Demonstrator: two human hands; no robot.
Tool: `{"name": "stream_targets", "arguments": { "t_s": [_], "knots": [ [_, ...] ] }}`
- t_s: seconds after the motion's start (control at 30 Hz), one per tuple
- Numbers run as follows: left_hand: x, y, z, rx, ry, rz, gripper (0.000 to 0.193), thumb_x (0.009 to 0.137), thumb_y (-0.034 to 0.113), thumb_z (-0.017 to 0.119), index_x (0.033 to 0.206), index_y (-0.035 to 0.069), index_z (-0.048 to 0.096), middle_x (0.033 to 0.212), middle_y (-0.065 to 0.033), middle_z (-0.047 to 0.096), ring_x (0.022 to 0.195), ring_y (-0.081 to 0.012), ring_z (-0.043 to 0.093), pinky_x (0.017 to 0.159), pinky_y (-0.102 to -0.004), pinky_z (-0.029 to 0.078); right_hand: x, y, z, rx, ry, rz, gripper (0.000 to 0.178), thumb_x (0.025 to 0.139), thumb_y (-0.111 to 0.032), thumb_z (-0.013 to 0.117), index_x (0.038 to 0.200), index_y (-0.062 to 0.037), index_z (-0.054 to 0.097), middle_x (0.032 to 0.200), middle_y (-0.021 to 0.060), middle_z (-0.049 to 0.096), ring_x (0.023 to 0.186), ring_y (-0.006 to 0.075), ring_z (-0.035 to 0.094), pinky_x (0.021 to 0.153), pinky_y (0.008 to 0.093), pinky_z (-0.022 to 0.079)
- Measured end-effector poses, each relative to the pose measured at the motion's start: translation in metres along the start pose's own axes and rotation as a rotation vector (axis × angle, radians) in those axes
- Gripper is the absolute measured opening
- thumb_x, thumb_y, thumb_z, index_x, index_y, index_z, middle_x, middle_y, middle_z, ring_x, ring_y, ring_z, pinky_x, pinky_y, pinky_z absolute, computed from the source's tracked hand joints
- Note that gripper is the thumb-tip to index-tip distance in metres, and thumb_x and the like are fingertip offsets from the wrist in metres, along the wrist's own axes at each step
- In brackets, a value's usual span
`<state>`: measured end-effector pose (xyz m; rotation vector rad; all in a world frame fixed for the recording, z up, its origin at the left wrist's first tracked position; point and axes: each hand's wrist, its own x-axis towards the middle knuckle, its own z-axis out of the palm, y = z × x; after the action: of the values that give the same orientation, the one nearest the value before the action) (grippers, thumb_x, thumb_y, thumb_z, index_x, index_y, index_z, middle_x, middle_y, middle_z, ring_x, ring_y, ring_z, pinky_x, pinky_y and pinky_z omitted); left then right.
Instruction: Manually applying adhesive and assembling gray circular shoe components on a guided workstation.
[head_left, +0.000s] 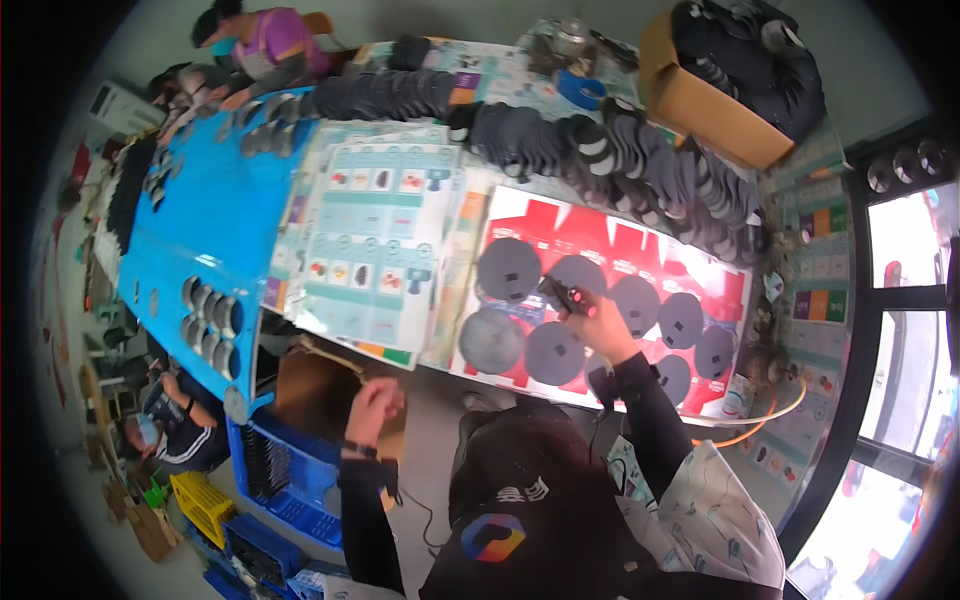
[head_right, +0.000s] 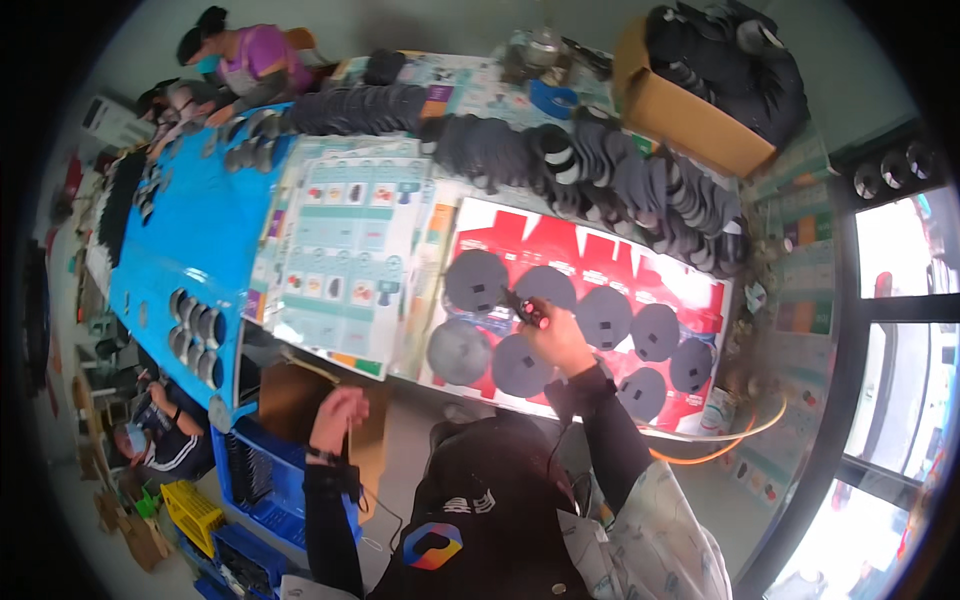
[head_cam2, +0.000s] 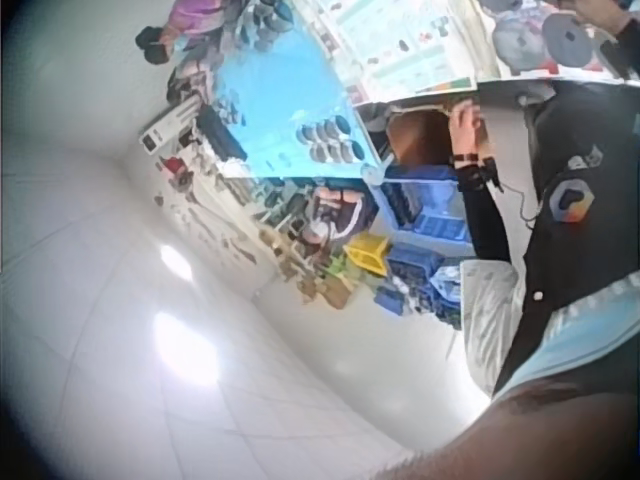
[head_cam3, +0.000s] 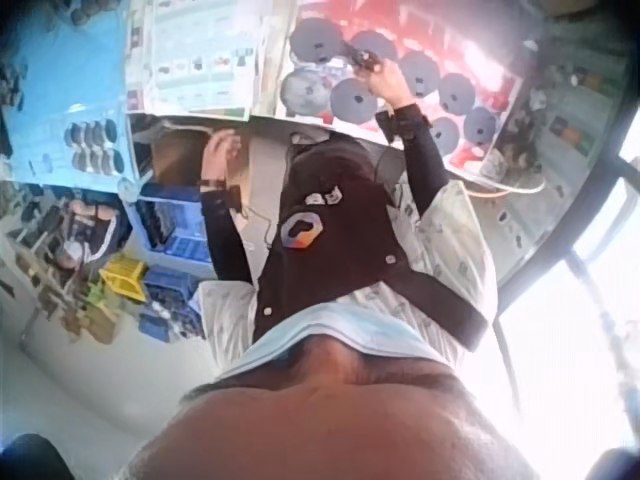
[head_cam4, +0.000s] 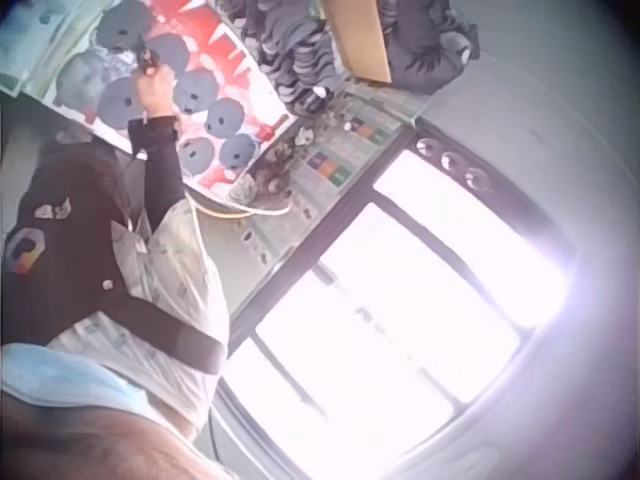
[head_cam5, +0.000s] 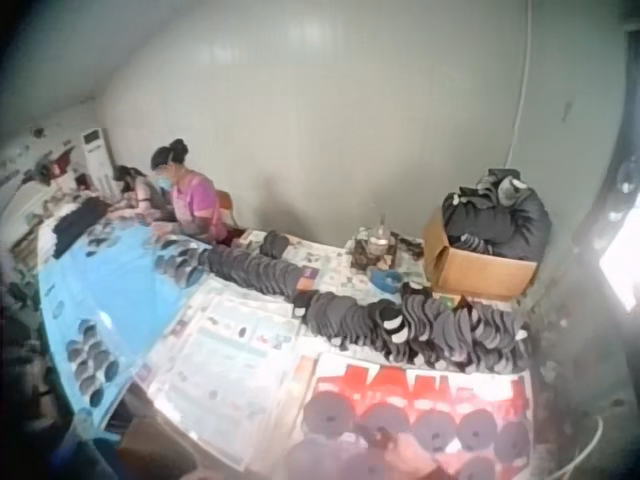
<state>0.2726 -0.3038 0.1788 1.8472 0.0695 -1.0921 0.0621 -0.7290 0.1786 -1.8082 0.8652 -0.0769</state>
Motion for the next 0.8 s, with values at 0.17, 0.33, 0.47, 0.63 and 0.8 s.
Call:
{"name": "stream_targets", "arguments": {
  "t_s": [0.17,0.33,0.47,0.63,0.8],
  "knots": [
    [-0.17,0.012,-0.038,-0.158,-0.48,0.226,0.033,0.106,0.021,0.05,0.132,0.002,0.059,0.1,-0.0104,0.068,0.09,-0.0162,0.063,0.084,-0.0315,0.054,0.012,0.047,-0.014,0.194,0.057,-0.083,0.027,0.078,-0.004,0.067,0.104,-0.0007,0.068,0.083,0.0091,0.068,0.075,0.0229,0.065,0.066,0.0373,0.051],
    [-0.352,0.134,-0.045,0.351,-0.715,0.973,0.105,0.082,0.043,0.082,0.157,0.0,0.022,0.134,-0.0214,0.063,0.114,-0.0363,0.067,0.094,-0.0411,0.055,0.003,0.029,-0.004,0.284,-0.093,0.144,0.04,0.069,0.0,0.058,0.108,-0.0037,0.064,0.078,0.0035,0.063,0.06,0.0133,0.058,0.05,0.0276,0.044],
    [-0.431,0.123,-0.05,-0.386,-0.22,1.569,0.059,0.086,0.019,0.081,0.135,-0.001,0.055,0.122,-0.0209,0.068,0.098,-0.034,0.072,0.077,-0.0328,0.064,0.013,0.03,0.034,0.14,-0.127,-0.027,0.023,0.073,-0.006,0.059,0.094,-0.0025,0.068,0.078,0.0046,0.068,0.063,0.016,0.062,0.051,0.028,0.046],
    [-0.414,0.164,-0.085,-0.487,-0.479,1.442,0.034,0.089,0.013,0.076,0.119,0.0,0.066,0.1,-0.0153,0.075,0.087,-0.0259,0.075,0.063,-0.0268,0.059,-0.012,-0.039,0.043,0.15,-0.164,0.061,0.025,0.072,-0.004,0.055,0.093,-0.0018,0.068,0.079,0.0061,0.07,0.063,0.0136,0.062,0.044,0.0241,0.044],
    [-0.423,0.161,-0.096,-0.409,-0.378,1.241,0.028,0.09,0.013,0.075,0.115,0.002,0.066,0.095,-0.0138,0.076,0.083,-0.0288,0.075,0.059,-0.0284,0.052,-0.024,-0.048,0.034,0.099,-0.15,0.081,0.025,0.072,-0.005,0.057,0.094,-0.0017,0.068,0.08,0.0066,0.07,0.065,0.0171,0.063,0.051,0.0283,0.048]
  ]
}}
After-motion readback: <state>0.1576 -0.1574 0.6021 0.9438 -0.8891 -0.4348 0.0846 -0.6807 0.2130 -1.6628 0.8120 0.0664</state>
